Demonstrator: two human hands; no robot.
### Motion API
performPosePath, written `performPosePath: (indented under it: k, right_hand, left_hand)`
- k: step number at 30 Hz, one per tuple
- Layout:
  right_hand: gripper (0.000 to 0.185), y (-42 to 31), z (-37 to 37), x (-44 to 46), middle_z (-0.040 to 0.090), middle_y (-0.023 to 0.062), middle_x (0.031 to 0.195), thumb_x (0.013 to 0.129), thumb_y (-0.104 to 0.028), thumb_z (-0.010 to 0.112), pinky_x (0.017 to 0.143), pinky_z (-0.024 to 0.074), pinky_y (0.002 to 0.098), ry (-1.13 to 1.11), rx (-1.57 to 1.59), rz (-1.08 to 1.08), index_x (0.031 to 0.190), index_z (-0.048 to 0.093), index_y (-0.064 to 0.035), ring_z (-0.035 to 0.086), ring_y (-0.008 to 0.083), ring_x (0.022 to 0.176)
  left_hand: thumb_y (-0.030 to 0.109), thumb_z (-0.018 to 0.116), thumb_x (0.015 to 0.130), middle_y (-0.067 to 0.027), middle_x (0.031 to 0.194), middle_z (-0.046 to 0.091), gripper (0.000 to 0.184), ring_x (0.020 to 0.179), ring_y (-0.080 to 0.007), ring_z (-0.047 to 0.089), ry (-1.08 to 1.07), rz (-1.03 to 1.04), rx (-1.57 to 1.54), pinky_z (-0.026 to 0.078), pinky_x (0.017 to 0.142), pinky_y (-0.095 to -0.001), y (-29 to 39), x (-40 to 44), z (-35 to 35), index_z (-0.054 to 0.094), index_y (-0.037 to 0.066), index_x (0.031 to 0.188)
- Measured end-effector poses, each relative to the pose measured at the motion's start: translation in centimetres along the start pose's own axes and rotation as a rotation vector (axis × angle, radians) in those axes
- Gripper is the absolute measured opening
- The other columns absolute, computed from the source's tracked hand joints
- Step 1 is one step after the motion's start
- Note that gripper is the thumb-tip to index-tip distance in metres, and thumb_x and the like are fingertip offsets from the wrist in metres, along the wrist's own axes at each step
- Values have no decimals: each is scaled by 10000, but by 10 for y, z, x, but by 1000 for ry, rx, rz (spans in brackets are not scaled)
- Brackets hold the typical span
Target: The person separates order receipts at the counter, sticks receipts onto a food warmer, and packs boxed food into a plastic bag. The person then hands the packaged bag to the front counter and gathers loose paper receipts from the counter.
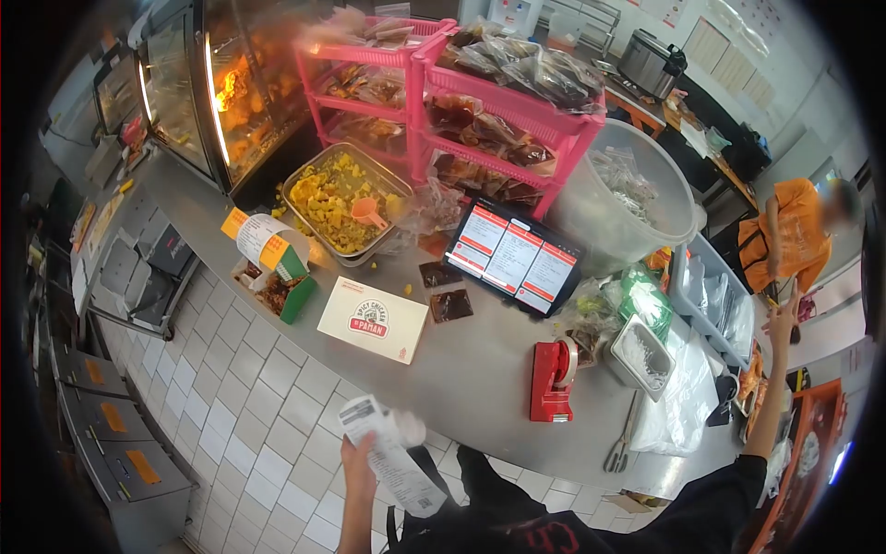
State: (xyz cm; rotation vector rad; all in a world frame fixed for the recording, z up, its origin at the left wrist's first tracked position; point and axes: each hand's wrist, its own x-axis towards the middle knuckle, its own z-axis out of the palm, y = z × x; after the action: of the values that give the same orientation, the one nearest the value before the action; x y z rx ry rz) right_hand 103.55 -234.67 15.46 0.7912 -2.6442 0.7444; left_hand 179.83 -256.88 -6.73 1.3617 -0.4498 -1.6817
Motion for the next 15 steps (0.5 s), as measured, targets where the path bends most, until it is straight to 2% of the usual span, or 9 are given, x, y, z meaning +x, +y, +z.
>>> performPosePath:
  k: [1, 4, 6, 7, 8, 9, 10, 13, 15]
  right_hand:
    - [570, 4, 7, 0, 533, 68, 653, 847, -83, 442, 375, 447, 258, -93, 615, 161, 1337, 156, -136, 539, 151, 464]
    - [280, -135, 48, -75, 578, 63, 758, 784, -48, 487, 571, 431, 258, -94, 271, -186, 1050, 405, -79, 561, 152, 676]
    - [129, -240, 89, -163, 608, 60, 829, 742, -25, 518, 702, 419, 258, -445, 274, -466, 859, 570, -41, 576, 152, 817]
    - [206, -315, 90, -233, 614, 76, 864, 715, -10, 547, 733, 431, 273, -695, 358, -364, 917, 580, -39, 582, 184, 816]
    - [287, -335, 111, -271, 616, 93, 915, 742, -75, 589, 740, 451, 296, -950, 297, -852, 1027, 557, -52, 588, 214, 826]
    - [457, -377, 109, -314, 586, 158, 1018, 812, -279, 583, 732, 485, 339, -1273, 409, -617, 1152, 474, 7, 583, 238, 935]
    - [530, -381, 127, -356, 571, 173, 1040, 807, -324, 596, 777, 477, 349, -1291, 575, -613, 1188, 428, 3, 569, 273, 966]
    - [551, -391, 149, -410, 559, 183, 1060, 801, -299, 612, 813, 465, 337, -1306, 804, -400, 1211, 407, 8, 560, 274, 987]
    - [462, -392, 143, -428, 577, 155, 1035, 810, -186, 612, 793, 464, 305, -1131, 1060, 110, 1194, 434, 0, 574, 185, 909]
  left_hand:
    - [67, 571, 781, -130, 964, 567, 330, 869, -195, 569, -5, -40, -39, 462, 757, -301, 2, 5, -10, 474, -55, 1072]
    - [73, 572, 789, -137, 945, 584, 311, 839, -208, 591, -118, -136, -21, 484, 733, -306, 13, 11, -22, 481, -74, 1047]
    - [66, 628, 761, -117, 900, 608, 264, 784, -184, 609, -143, -156, 30, 500, 709, -281, 21, 6, -6, 522, -32, 982]
    - [71, 637, 756, -120, 905, 608, 279, 790, -183, 607, -202, -152, 115, 498, 713, -284, 19, 5, 2, 520, -35, 986]
    - [77, 645, 751, -123, 910, 607, 294, 795, -182, 605, -261, -151, 209, 496, 717, -287, 18, 3, 10, 519, -37, 990]
    - [87, 648, 751, -114, 917, 605, 315, 813, -175, 599, -309, -143, 271, 491, 719, -294, 20, -1, 26, 517, -33, 1011]
    - [87, 617, 775, -103, 945, 597, 317, 849, -172, 587, -351, -122, 284, 476, 738, -288, 14, -4, 38, 503, -27, 1049]
    - [82, 560, 815, -99, 999, 560, 321, 901, -158, 550, -282, -9, 102, 446, 772, -267, 12, -22, 85, 452, -26, 1097]
    - [69, 533, 828, -105, 1031, 522, 369, 920, -150, 525, -239, 102, 81, 433, 779, -259, 13, -29, 102, 384, -21, 1153]
